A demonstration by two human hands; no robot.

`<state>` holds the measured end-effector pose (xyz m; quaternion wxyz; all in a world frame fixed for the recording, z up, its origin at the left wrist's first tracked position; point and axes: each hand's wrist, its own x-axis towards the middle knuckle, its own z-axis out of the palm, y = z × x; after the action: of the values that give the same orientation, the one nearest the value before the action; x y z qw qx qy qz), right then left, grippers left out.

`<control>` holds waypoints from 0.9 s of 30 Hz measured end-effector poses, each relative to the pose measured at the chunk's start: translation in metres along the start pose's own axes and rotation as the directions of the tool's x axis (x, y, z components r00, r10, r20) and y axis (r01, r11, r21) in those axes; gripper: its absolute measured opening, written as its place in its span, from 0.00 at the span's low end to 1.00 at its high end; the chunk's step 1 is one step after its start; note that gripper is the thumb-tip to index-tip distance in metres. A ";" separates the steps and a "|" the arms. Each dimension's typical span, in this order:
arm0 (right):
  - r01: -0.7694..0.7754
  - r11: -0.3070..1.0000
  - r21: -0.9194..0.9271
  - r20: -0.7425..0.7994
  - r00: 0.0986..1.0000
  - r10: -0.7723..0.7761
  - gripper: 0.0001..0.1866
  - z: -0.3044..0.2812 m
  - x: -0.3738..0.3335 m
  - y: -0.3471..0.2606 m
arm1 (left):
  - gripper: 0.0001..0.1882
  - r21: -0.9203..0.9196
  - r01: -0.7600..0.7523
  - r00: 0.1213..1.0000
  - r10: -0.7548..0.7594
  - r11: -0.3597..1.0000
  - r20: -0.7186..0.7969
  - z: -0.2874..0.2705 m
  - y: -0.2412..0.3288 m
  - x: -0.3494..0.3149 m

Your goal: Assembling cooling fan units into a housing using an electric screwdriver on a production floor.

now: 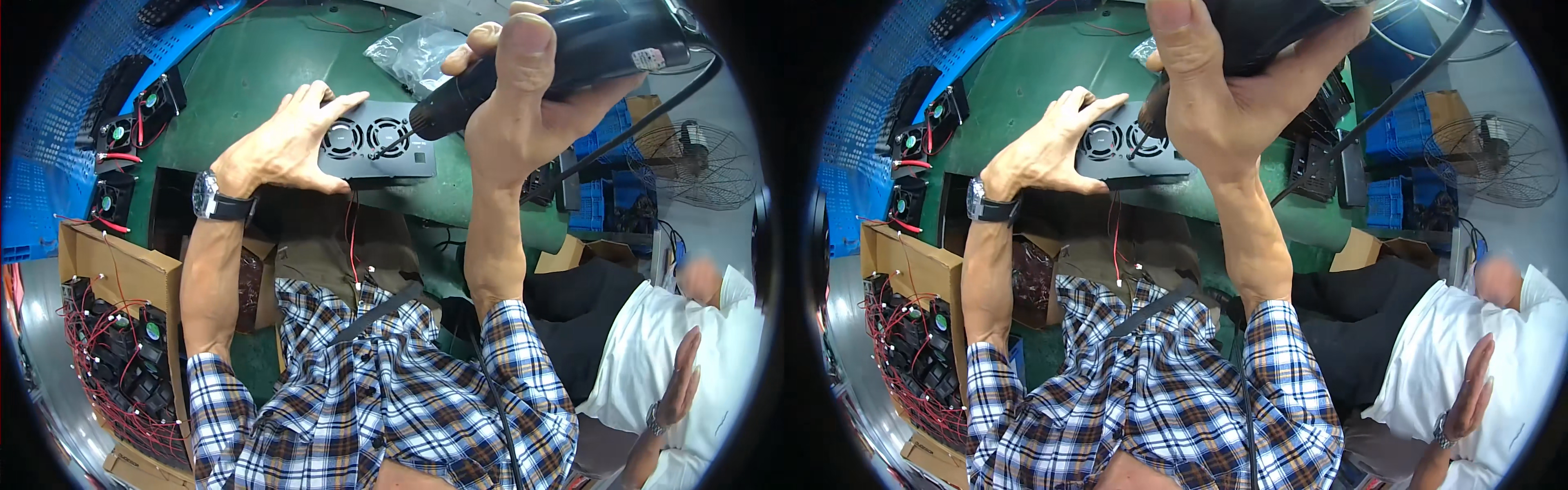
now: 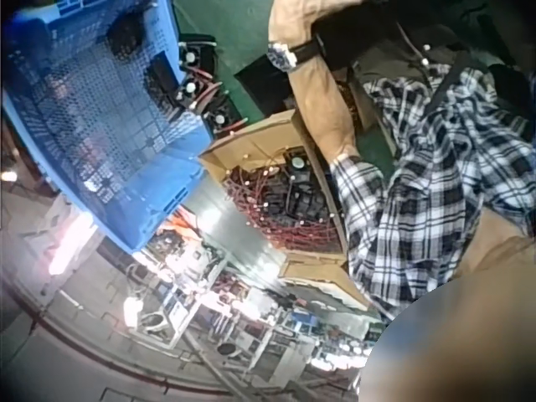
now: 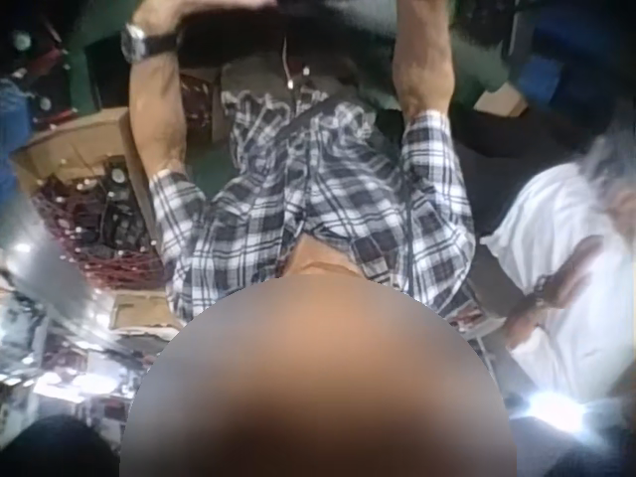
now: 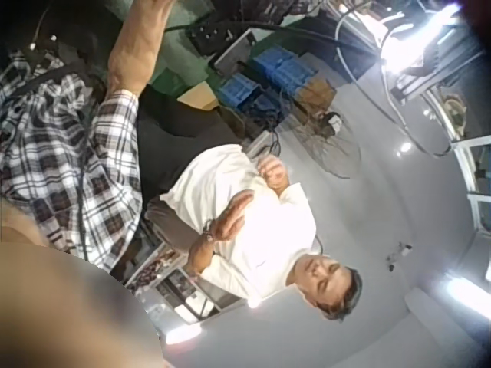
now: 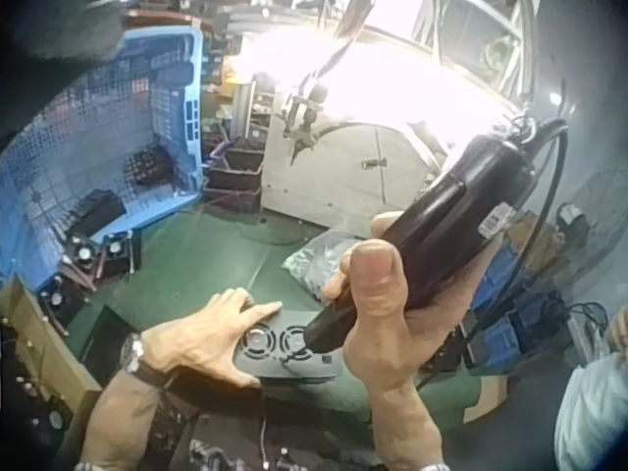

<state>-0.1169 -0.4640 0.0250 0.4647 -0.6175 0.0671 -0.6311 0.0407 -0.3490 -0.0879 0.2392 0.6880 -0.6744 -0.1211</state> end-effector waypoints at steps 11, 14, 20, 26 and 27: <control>-0.011 0.994 0.105 -0.043 0.999 0.015 0.36 0.007 0.004 0.005 | 0.59 0.017 -0.014 1.000 0.014 1.000 0.026 -0.008 -0.004 0.006; -0.006 0.994 0.106 -0.036 0.999 0.009 0.32 0.004 0.003 0.007 | 0.62 0.012 0.009 0.999 -0.010 1.000 0.033 -0.007 -0.004 0.006; 0.014 0.999 0.053 -0.047 0.999 -0.011 0.30 0.005 0.004 0.009 | 0.59 0.032 -0.054 0.998 0.053 0.998 0.031 -0.004 -0.011 0.009; -0.004 0.997 0.079 -0.022 1.000 0.006 0.33 0.011 -0.002 0.015 | 0.57 0.012 -0.064 0.997 0.063 0.998 0.049 -0.007 -0.014 0.006; -0.002 0.997 0.074 -0.023 1.000 0.004 0.33 0.006 0.000 0.023 | 0.58 0.013 -0.051 0.997 0.050 0.999 0.058 -0.007 -0.012 0.008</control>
<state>-0.1009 -0.4737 0.0113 0.4873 -0.5925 0.0503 -0.6395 0.0556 -0.3556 -0.0867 0.2177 0.6686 -0.6991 -0.1298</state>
